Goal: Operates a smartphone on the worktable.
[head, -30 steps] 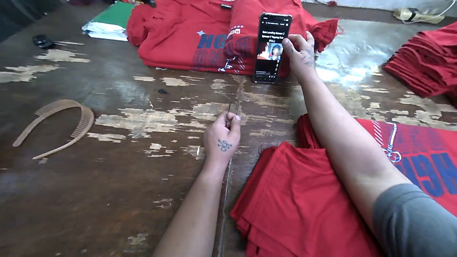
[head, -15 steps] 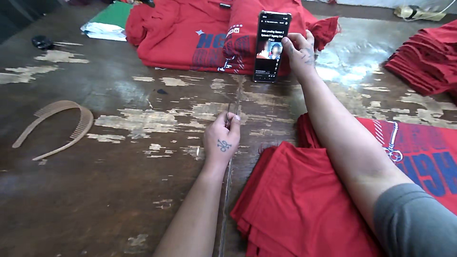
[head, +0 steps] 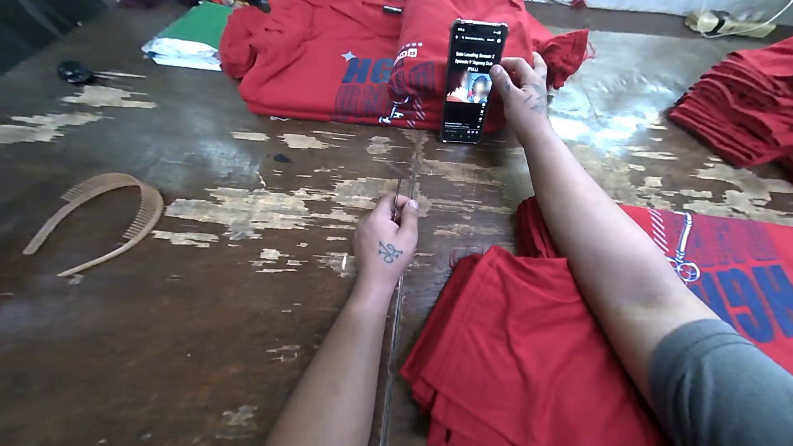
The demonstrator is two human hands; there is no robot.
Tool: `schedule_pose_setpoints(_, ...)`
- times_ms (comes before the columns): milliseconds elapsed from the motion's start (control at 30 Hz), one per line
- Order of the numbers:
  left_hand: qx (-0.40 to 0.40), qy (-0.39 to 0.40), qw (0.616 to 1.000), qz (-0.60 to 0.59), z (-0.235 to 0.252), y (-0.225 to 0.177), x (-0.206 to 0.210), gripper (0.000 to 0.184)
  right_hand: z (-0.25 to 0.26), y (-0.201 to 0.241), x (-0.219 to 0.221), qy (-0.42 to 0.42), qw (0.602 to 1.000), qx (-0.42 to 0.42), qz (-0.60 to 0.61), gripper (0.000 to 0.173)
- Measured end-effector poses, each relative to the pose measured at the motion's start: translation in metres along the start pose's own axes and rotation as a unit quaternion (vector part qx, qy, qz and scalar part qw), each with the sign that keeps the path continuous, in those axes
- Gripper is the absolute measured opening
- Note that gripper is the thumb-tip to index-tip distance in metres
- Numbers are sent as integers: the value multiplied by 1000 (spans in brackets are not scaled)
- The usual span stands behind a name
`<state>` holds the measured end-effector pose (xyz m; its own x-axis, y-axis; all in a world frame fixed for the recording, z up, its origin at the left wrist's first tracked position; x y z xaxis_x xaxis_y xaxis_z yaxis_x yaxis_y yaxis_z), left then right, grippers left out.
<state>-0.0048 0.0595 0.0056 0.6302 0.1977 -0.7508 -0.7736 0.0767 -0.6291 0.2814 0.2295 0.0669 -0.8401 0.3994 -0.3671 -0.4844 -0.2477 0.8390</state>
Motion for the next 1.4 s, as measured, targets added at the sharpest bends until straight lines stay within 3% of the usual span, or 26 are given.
schedule_pose_setpoints(1400,0,0,1000,-1,1,0,1,20,-1,2,0,-3,1000,-7,-15,46)
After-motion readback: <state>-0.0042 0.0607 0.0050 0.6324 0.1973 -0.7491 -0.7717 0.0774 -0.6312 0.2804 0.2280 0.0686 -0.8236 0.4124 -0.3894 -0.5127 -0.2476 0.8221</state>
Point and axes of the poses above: each hand's wrist, its own z-axis towards the middle knuckle, its own x-axis out of the palm, y = z × x, the point moved 6 cm from there along z, towards the middle knuckle, and after that the axes turned 11 degrees about z, right-handed, at the moved point
